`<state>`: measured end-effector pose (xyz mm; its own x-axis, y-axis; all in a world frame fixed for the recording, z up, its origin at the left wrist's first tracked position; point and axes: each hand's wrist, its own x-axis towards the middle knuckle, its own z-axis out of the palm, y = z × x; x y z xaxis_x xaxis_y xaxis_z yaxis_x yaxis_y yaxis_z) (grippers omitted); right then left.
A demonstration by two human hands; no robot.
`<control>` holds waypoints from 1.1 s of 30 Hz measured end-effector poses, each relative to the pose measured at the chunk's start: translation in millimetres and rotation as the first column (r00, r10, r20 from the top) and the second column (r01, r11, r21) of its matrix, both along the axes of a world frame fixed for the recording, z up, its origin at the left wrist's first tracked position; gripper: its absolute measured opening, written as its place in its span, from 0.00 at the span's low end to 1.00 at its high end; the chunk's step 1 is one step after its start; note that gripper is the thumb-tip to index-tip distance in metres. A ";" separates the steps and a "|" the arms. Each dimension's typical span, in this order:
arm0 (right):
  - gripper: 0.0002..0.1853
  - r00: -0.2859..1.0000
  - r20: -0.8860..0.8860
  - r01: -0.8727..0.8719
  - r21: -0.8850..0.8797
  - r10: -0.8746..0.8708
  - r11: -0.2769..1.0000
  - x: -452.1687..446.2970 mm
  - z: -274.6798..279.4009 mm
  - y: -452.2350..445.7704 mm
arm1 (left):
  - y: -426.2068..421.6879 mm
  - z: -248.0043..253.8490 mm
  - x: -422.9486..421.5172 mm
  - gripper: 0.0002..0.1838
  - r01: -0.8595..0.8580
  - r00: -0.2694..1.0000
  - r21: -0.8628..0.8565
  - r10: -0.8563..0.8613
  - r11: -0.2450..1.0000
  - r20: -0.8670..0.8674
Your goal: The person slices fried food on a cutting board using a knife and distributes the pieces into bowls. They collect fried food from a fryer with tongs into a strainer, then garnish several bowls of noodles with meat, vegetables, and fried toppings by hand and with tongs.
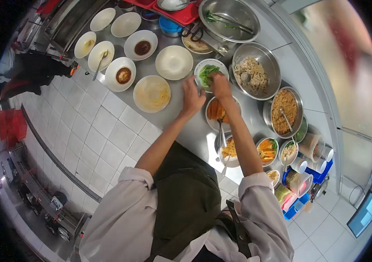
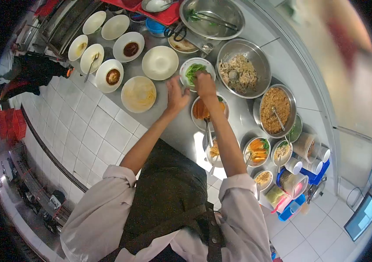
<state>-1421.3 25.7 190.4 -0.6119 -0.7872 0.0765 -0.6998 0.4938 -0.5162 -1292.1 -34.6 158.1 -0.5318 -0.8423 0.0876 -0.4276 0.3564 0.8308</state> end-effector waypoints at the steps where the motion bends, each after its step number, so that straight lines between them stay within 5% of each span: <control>1: 0.11 0.998 0.051 0.025 0.065 -0.028 0.998 -1.3 -12.6 -7.8 | -6.0 9.0 4.3 0.29 0.115 0.992 -0.059 -0.118 0.992 -0.045; 3: 0.11 0.999 0.034 0.007 0.126 -0.012 0.992 -1.8 -26.2 -11.9 | -19.6 18.1 4.1 0.18 0.240 0.965 -0.165 -0.254 0.957 -0.069; 6: 0.11 0.999 0.029 0.024 0.214 -0.031 0.977 -8.3 -60.9 -9.0 | -41.1 18.2 -10.6 0.17 0.384 0.921 -0.247 -0.388 0.890 0.033; 12: 0.11 0.996 0.087 0.002 -0.019 -0.001 1.000 -8.9 -60.7 0.3 | -67.2 12.5 -46.6 0.06 0.628 0.758 -0.262 -0.502 0.732 0.416; 17: 0.07 0.887 0.343 0.370 -0.126 -0.310 0.920 14.6 13.5 11.3 | -72.8 -7.7 -58.9 0.06 0.685 0.719 -0.254 -0.577 0.683 0.388; 24: 0.08 0.900 0.270 0.411 -0.262 -0.342 0.873 45.7 47.6 40.8 | -76.2 -10.7 -61.5 0.06 0.790 0.581 -0.179 -0.622 0.587 0.525; 25: 0.09 0.914 0.209 0.395 -0.256 -0.348 0.883 51.3 54.6 52.7 | -82.5 -30.8 -55.0 0.08 0.763 0.647 -0.280 -0.695 0.583 0.315; 26: 0.09 0.856 0.349 0.454 -0.155 -0.382 0.877 56.0 56.9 71.3 | -86.0 -39.3 -57.4 0.09 0.809 0.584 -0.195 -0.723 0.555 0.368; 27: 0.09 0.848 0.374 0.496 -0.313 -0.375 0.810 64.9 71.4 87.0 | -85.5 -51.2 -53.5 0.09 0.756 0.651 -0.288 -0.720 0.588 0.242; 28: 0.08 0.631 0.677 0.686 -0.259 -0.379 0.679 72.6 108.1 103.8 | -82.9 -15.3 -53.1 0.11 0.774 0.629 -0.142 -0.722 0.617 0.290; 29: 0.08 0.618 0.634 0.727 -0.234 -0.465 0.646 71.2 113.6 144.2 | -87.5 -7.4 -53.5 0.10 0.807 0.591 -0.256 -0.713 0.533 0.377; 32: 0.06 0.635 0.365 0.772 -0.338 -0.681 0.539 60.7 96.1 299.9 | -65.5 73.5 -44.7 0.06 0.729 0.655 -0.236 -0.554 0.643 0.513; 33: 0.06 0.511 0.374 0.859 -0.244 -0.774 0.449 58.5 117.1 342.4 | -56.5 91.5 -42.5 0.06 0.743 0.644 -0.242 -0.570 0.623 0.510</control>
<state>-1362.8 368.1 307.5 -0.9876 0.1540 0.0317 0.0560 0.5331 -0.8442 -1334.7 -91.1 249.5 -0.9845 -0.1752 0.0051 -0.1601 0.9106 0.3810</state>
